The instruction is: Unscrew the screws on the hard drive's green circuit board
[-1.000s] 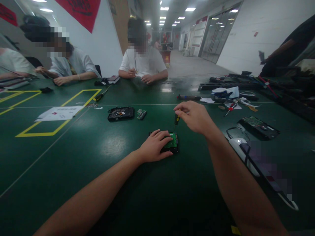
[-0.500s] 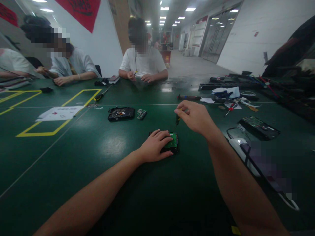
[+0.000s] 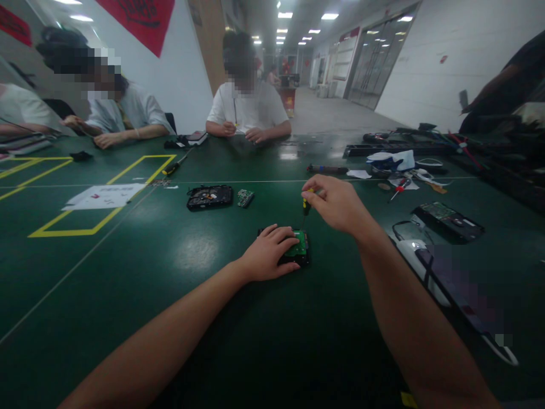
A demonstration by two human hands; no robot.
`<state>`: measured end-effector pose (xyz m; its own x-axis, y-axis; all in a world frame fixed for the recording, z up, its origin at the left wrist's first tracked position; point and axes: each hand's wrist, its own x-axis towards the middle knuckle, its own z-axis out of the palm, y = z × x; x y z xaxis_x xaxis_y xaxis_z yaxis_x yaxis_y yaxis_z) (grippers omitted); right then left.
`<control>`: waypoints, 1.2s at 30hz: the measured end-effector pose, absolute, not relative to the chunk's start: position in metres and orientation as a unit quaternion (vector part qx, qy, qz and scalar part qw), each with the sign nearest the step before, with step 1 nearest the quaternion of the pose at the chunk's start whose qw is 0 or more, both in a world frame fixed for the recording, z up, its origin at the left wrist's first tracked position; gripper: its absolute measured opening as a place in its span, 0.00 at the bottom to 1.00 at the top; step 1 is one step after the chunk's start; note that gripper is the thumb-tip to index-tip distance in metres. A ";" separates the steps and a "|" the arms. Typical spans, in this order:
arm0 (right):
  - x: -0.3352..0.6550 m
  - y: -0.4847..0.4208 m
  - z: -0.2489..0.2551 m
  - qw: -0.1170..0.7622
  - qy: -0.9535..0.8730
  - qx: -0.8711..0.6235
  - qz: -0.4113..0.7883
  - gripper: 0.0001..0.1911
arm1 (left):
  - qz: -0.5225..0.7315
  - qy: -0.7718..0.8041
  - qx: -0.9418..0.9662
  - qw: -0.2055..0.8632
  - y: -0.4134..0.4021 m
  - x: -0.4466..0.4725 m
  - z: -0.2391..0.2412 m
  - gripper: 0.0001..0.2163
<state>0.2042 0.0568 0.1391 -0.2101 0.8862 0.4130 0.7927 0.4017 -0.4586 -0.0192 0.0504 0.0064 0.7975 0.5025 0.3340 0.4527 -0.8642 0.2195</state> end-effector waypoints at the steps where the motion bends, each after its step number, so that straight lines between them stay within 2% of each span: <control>1: 0.204 0.057 0.139 0.317 -0.776 -0.539 0.077 0.07 | 0.193 0.253 0.946 0.064 0.050 -0.019 0.006 0.29; 7: 0.205 0.057 0.139 0.315 -0.771 -0.546 0.089 0.11 | 0.190 0.251 0.947 0.062 0.050 -0.020 0.007 0.29; 27: 0.205 0.057 0.139 0.309 -0.779 -0.542 0.058 0.09 | 0.191 0.251 0.947 0.061 0.050 -0.020 0.008 0.29; 36: 0.203 0.054 0.141 0.310 -0.784 -0.529 0.096 0.09 | 0.189 0.252 0.948 0.055 0.049 -0.019 0.008 0.29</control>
<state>0.2030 0.0538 0.1414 -0.2482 0.8891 0.3846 0.7697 0.4221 -0.4789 -0.0188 0.0495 0.0075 0.8021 0.4975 0.3305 0.4562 -0.8674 0.1985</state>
